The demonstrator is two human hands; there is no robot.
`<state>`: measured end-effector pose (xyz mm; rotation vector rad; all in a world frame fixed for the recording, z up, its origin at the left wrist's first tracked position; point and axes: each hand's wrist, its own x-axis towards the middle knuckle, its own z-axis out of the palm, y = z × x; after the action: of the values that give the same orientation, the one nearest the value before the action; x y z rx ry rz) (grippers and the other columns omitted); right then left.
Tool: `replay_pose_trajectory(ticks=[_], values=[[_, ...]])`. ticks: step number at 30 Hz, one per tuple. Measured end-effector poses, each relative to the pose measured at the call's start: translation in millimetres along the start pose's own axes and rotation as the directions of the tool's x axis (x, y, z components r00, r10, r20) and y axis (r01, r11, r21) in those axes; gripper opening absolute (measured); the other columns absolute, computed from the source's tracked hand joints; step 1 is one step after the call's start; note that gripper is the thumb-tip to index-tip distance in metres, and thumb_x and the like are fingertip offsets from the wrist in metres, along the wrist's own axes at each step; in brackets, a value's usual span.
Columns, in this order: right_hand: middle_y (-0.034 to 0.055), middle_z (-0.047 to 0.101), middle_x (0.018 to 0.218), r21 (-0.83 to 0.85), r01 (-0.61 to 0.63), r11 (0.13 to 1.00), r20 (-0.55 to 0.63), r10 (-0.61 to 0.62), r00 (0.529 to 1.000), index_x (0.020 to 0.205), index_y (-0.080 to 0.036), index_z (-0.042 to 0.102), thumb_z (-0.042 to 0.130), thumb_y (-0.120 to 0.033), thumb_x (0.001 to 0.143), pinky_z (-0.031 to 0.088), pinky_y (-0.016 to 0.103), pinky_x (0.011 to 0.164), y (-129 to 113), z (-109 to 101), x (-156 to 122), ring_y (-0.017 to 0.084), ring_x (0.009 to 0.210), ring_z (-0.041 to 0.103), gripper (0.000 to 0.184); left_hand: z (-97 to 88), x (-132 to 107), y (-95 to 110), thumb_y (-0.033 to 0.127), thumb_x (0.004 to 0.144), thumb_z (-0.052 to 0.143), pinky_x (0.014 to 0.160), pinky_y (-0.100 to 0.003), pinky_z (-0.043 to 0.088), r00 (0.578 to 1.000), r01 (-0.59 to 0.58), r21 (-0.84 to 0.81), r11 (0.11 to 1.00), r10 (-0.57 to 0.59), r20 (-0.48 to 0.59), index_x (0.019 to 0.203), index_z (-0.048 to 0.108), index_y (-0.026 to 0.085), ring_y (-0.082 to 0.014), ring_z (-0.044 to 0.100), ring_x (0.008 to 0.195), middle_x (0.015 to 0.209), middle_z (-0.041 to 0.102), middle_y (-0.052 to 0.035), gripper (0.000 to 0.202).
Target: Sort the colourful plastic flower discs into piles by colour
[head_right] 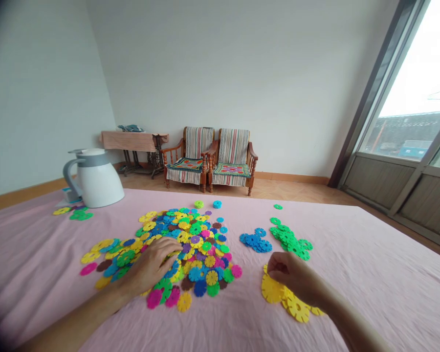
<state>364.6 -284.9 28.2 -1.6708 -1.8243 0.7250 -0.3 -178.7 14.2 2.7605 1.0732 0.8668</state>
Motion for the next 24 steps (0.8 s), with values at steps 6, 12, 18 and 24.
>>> replay_pose_trajectory(ticks=[6,12,18,24], values=[[0.0027,0.064,0.069,-0.056,-0.009,0.998,-0.201,-0.003,0.980,0.076,-0.018,0.063,0.050,-0.025,0.074,0.041,0.027,0.061,-15.8,17.2,15.8,0.016,0.065,0.057,0.014,2.8,-0.9,-2.7,0.016,0.086,0.049,0.086,-0.037,0.045,1.000,0.007,-0.008,1.000,-0.007,0.004,0.094,0.064,0.021,-0.0201,0.056,0.095,0.096,0.065,-0.0043,0.017],[0.0029,0.064,0.075,-0.060,0.149,0.987,-0.102,-0.154,0.983,0.081,-0.017,0.063,0.049,-0.017,0.074,0.041,0.023,0.063,-86.8,85.0,39.5,0.014,0.068,0.057,0.016,1.3,-0.8,-4.9,0.016,0.086,0.049,0.084,-0.035,0.045,0.999,0.028,-0.026,0.999,-0.028,-0.015,0.091,0.065,0.021,-0.0188,0.057,0.092,0.093,0.065,-0.0032,0.018],[0.0047,0.062,0.090,-0.168,0.262,0.951,-0.067,-0.276,0.959,0.090,-0.019,0.063,0.058,-0.015,0.066,0.040,0.025,0.074,-129.2,137.5,56.1,0.017,0.085,0.055,0.025,1.7,0.9,-10.6,0.013,0.087,0.044,0.084,-0.035,0.045,0.997,0.066,-0.039,0.997,-0.067,-0.033,0.089,0.065,0.020,-0.0189,0.057,0.092,0.093,0.066,-0.0038,0.022],[0.0081,0.061,0.096,-0.255,0.228,0.940,-0.028,-0.243,0.970,0.092,-0.018,0.062,0.063,-0.024,0.064,0.038,0.029,0.076,-139.9,159.0,72.6,0.021,0.089,0.053,0.028,3.3,0.6,-16.7,0.013,0.086,0.046,0.085,-0.036,0.044,0.993,0.109,-0.055,0.992,-0.112,-0.042,0.089,0.065,0.020,-0.0197,0.057,0.093,0.093,0.067,-0.0042,0.020]])
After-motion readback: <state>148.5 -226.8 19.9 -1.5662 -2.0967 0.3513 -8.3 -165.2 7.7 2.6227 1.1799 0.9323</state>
